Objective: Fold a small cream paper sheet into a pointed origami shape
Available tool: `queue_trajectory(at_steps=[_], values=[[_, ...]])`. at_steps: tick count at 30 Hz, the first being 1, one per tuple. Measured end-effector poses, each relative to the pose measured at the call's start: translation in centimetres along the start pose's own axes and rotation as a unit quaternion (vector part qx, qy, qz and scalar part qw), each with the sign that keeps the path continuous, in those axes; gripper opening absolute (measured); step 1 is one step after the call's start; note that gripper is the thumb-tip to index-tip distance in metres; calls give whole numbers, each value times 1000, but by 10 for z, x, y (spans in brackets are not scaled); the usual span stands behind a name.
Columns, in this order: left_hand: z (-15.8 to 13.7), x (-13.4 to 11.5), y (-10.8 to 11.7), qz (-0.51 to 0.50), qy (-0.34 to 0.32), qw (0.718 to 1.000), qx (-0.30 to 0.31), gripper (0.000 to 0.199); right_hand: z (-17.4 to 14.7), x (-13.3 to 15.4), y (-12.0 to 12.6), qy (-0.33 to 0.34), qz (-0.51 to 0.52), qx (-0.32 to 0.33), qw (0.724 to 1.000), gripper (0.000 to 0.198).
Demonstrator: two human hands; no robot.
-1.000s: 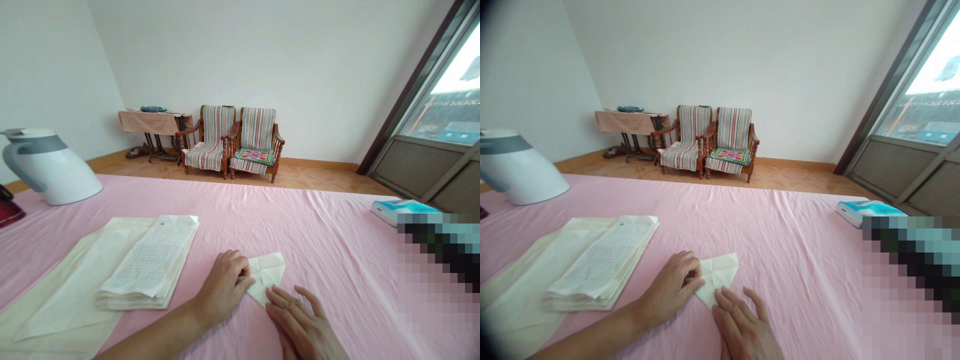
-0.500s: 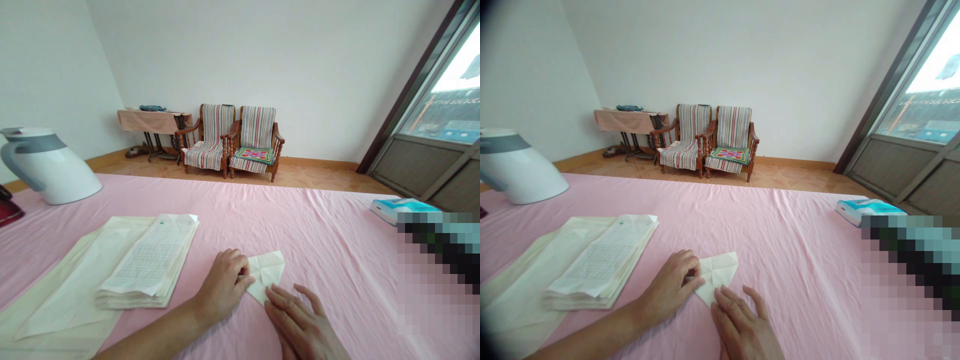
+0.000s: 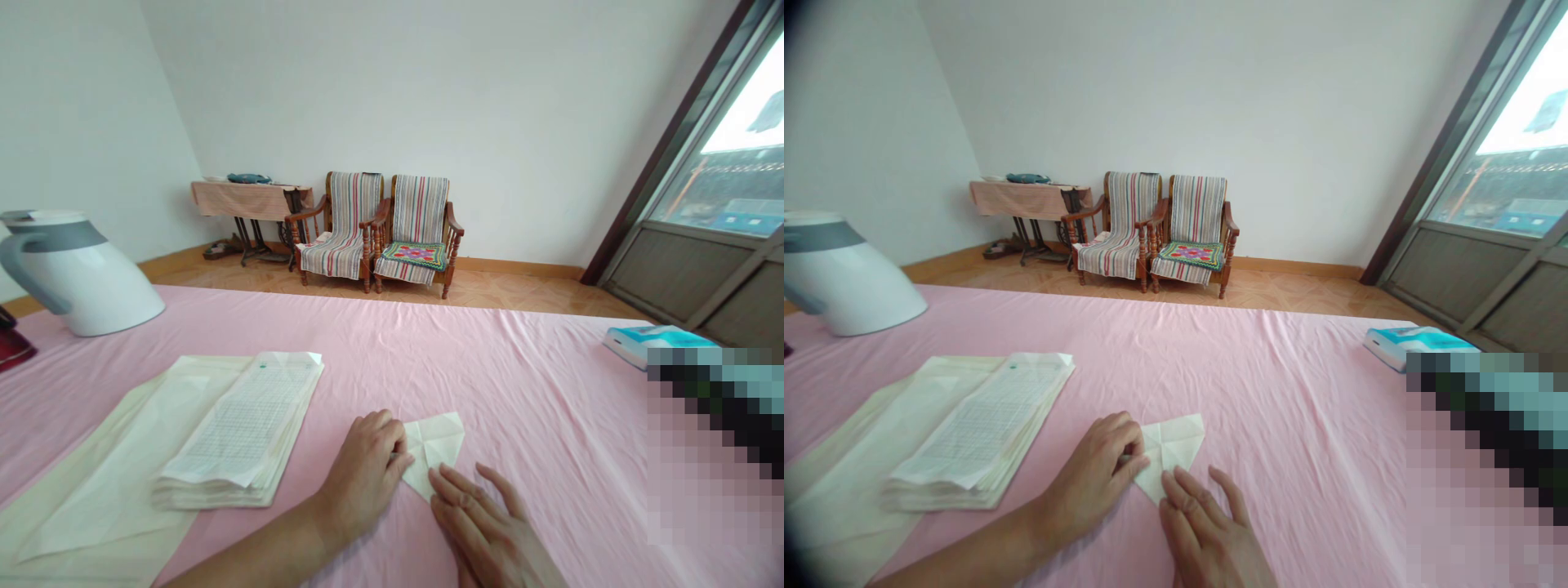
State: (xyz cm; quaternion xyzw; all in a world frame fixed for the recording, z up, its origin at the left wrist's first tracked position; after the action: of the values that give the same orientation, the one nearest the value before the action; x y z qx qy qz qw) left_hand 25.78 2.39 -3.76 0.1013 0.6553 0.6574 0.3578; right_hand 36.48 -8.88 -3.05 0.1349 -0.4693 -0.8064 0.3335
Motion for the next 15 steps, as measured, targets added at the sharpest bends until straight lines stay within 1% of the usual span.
queue_trajectory(at_steps=[4, 7, 9, 11, 13, 15], values=[[0, 1, 0, 1, -2, 1000, -5, 17, 1, 0, 1, -1, -2, -4, 1000, 39], [-1, -1, 2, 13, -18, 999, -28, 16, 2, 0, 3, -9, 12, -9, 1000, 40], [-4, -8, 4, 49, -61, 996, -49, 15, 3, -1, 3, -17, 27, -8, 999, 42], [-10, -20, 5, 99, -132, 985, -58, 14, 4, -2, 3, -23, 37, -1, 999, 43], [-21, -31, 2, 139, -204, 968, -51, 13, 4, -2, 1, -26, 42, 8, 999, 45], [-33, -40, -2, 161, -261, 951, -39, 10, 3, -3, 0, -28, 46, 16, 998, 50]])
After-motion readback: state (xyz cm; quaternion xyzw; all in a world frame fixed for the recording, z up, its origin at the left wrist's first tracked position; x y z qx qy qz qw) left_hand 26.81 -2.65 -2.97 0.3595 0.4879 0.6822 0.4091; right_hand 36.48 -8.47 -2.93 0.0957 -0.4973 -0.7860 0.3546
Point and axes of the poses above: each hand's wrist, its own z-axis towards the middle knuckle, its own y-axis out of the back of the hand, x = y × z, the point moved 7 cm from there along z, towards the middle knuckle, and after that the axes turned 14 degrees about z, right-handed, at the moved point
